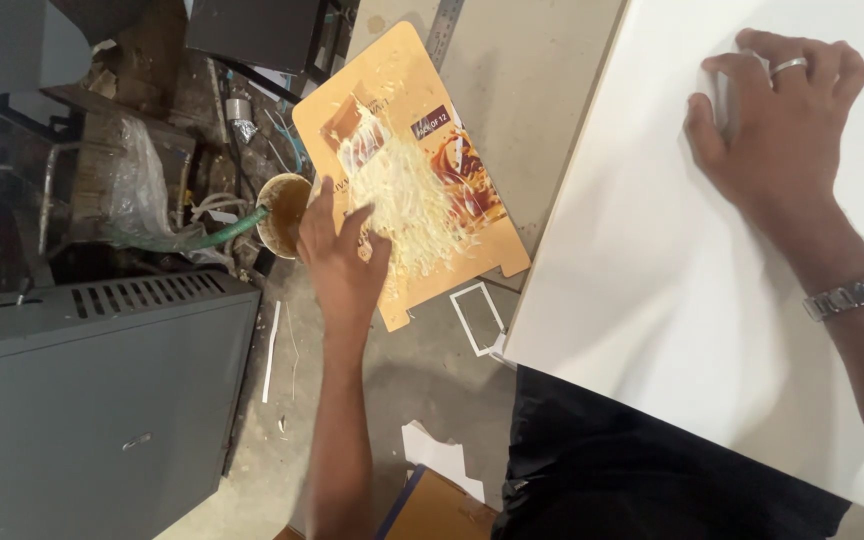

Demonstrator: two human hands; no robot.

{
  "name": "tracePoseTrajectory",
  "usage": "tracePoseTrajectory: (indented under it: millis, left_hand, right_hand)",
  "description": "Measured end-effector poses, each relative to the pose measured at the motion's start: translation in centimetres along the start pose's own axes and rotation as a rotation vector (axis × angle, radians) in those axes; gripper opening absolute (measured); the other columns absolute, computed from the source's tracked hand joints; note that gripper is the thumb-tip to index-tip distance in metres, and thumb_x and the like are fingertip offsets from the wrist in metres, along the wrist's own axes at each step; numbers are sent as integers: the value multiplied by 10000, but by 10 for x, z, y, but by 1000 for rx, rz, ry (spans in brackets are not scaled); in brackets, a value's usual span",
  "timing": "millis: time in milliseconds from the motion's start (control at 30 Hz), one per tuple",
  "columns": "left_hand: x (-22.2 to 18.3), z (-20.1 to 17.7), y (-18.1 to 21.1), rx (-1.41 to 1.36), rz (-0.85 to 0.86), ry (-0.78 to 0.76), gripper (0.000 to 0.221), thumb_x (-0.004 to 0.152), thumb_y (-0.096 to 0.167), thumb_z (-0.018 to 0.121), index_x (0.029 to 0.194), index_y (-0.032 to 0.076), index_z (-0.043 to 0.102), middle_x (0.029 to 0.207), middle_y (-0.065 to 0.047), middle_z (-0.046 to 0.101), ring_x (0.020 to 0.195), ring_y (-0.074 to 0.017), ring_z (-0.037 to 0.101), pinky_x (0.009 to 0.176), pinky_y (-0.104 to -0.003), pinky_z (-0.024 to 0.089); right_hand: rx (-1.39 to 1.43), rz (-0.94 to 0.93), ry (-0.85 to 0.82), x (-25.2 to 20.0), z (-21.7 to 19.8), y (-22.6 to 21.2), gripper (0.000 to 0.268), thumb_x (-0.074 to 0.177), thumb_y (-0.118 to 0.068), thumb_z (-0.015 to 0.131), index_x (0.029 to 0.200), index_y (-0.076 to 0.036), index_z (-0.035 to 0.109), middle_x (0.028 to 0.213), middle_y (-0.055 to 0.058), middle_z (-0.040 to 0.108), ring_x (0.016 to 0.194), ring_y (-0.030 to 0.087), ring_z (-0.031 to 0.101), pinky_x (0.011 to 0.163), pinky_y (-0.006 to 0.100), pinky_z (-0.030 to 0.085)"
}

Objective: The person aligns and moves white paper sheets on a table by hand, occasionally lifting and checking the sheets.

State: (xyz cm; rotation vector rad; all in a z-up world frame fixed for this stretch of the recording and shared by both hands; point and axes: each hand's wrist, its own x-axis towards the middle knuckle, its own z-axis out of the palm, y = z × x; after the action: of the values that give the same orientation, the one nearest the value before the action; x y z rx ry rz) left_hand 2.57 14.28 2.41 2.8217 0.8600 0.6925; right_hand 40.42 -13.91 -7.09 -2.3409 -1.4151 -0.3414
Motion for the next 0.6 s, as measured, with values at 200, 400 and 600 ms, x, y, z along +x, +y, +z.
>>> tracePoseTrajectory:
  millis: [200,400,600]
  left_hand:
    - [-34,-4,1,114,-118,-49,257,830,67,742,1087,58,747,1551,-160,481,1352,-395,487,1136,-539,403]
    - [-26,-18,2,-744,-548,27,288,862,41,576,1115,28,713,1598,-146,485,1427,-331,507,1146,-461,473]
    - [9,-25,35,-1686,-711,-186,340,883,156,574,1178,48,704,1579,-227,480,1356,-350,558,1067,-506,540]
  right_hand:
    - [27,-33,9,0,0,1,264,1069,-220,537,1282,-90,622,1430,99,586,1367,255,439,1235,478,248]
    - [10,-58,33,-2,1,1,207,1096,-189,566,1270,-89,618,1403,107,594,1343,262,439,1210,463,265]
    - [-30,-16,14,1,1,0,211,1107,-211,563,1278,-100,617,1426,110,588,1357,245,439,1233,467,244]
